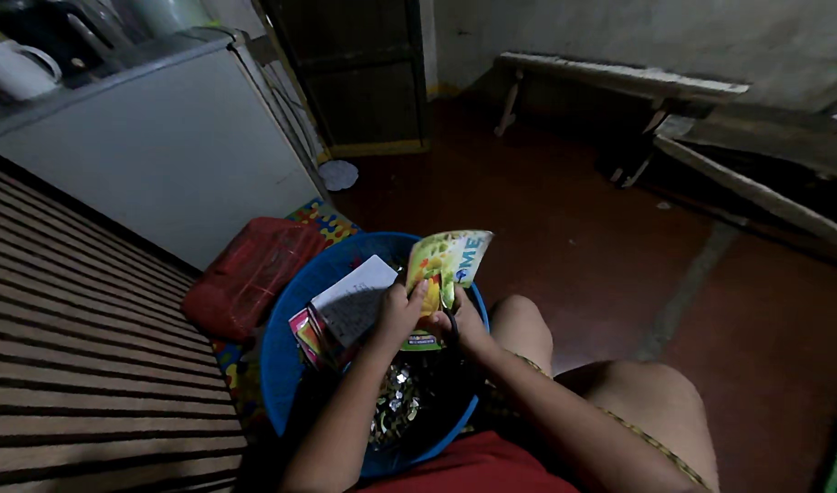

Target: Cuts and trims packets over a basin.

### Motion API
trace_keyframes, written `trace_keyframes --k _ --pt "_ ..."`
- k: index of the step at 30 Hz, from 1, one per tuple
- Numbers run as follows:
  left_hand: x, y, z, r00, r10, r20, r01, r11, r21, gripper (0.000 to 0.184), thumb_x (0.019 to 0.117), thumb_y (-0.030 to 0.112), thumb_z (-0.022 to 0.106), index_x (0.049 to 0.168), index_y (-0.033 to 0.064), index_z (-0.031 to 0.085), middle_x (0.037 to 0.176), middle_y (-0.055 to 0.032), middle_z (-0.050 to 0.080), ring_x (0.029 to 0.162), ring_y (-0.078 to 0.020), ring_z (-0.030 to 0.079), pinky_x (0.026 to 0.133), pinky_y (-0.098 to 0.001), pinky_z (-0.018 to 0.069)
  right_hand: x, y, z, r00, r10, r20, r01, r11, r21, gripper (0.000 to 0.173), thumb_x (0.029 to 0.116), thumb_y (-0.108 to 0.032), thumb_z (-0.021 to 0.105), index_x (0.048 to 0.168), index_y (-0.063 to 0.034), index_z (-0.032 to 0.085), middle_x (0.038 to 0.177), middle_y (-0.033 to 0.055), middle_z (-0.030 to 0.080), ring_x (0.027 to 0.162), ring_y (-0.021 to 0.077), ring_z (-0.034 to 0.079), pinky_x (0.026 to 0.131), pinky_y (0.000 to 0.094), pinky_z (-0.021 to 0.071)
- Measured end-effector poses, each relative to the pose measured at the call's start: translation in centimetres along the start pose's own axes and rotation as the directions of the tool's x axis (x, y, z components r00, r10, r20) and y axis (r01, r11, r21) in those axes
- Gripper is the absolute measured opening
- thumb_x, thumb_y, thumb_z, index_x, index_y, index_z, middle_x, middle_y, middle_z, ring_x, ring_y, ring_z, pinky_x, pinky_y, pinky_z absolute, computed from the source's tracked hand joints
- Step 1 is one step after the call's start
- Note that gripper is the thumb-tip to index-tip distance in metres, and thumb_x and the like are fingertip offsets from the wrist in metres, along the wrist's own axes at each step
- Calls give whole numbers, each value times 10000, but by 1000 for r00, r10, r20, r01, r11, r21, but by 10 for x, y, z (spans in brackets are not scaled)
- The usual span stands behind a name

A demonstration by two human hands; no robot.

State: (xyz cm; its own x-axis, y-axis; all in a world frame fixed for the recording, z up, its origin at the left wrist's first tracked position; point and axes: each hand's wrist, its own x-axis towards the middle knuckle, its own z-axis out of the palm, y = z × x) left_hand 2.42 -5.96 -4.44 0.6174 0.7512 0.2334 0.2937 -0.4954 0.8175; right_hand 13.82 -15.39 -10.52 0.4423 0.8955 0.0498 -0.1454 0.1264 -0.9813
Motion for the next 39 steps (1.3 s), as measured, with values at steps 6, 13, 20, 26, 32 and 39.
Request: trace_keyframes --k 6,13,20,26,32,39 --pt "13 -8 -29 911 -118 -395 62 987 -151 337 1051 194 567 1283 -50 577 1070 -150 699 977 -157 693 908 -369 572 -5 8 6 930 103 352 -34 980 -198 1101 671 -670 815 1418 21 393 1118 63 627 955 89 627 851 299 553" --pt "10 -4 -38 841 -153 -519 118 988 -99 389 1070 249 544 1324 -46 544 1076 -170 695 1001 -203 691 930 -411 555 -8 4 10 862 139 488 16 954 -299 913 694 -712 780 1242 -29 524 935 -5 629 809 65 615 747 287 545" --pt "7 -9 -23 869 -51 -492 3 995 -97 352 1056 234 557 1276 -40 574 1050 -141 701 973 -165 696 907 -388 573 -11 1 9 907 116 404 19 948 -317 837 706 -668 805 1194 -34 561 912 -12 633 772 53 611 715 267 546" --pt "7 -7 -21 875 -28 -483 -26 994 -105 356 1061 213 540 1316 -36 546 1066 -132 692 972 -144 689 902 -369 572 -14 -2 9 941 70 332 33 955 -295 679 721 -470 888 1129 -30 572 831 -37 604 701 25 575 669 224 517" --pt "2 -3 -11 932 -6 -363 -13 999 -50 357 1064 232 524 1283 -44 583 1037 -142 708 973 -170 698 902 -393 571 -14 -2 9 958 63 279 19 960 -280 914 657 -603 877 1279 -23 543 909 -31 668 770 22 631 735 233 556" --pt "-1 -6 -2 962 17 -274 -22 1000 -16 396 1068 258 493 1309 -41 588 1039 -158 719 991 -206 706 924 -432 566 -11 4 10 960 6 278 38 988 -150 996 667 -652 852 1332 -2 493 1068 -1 704 939 39 682 850 252 585"
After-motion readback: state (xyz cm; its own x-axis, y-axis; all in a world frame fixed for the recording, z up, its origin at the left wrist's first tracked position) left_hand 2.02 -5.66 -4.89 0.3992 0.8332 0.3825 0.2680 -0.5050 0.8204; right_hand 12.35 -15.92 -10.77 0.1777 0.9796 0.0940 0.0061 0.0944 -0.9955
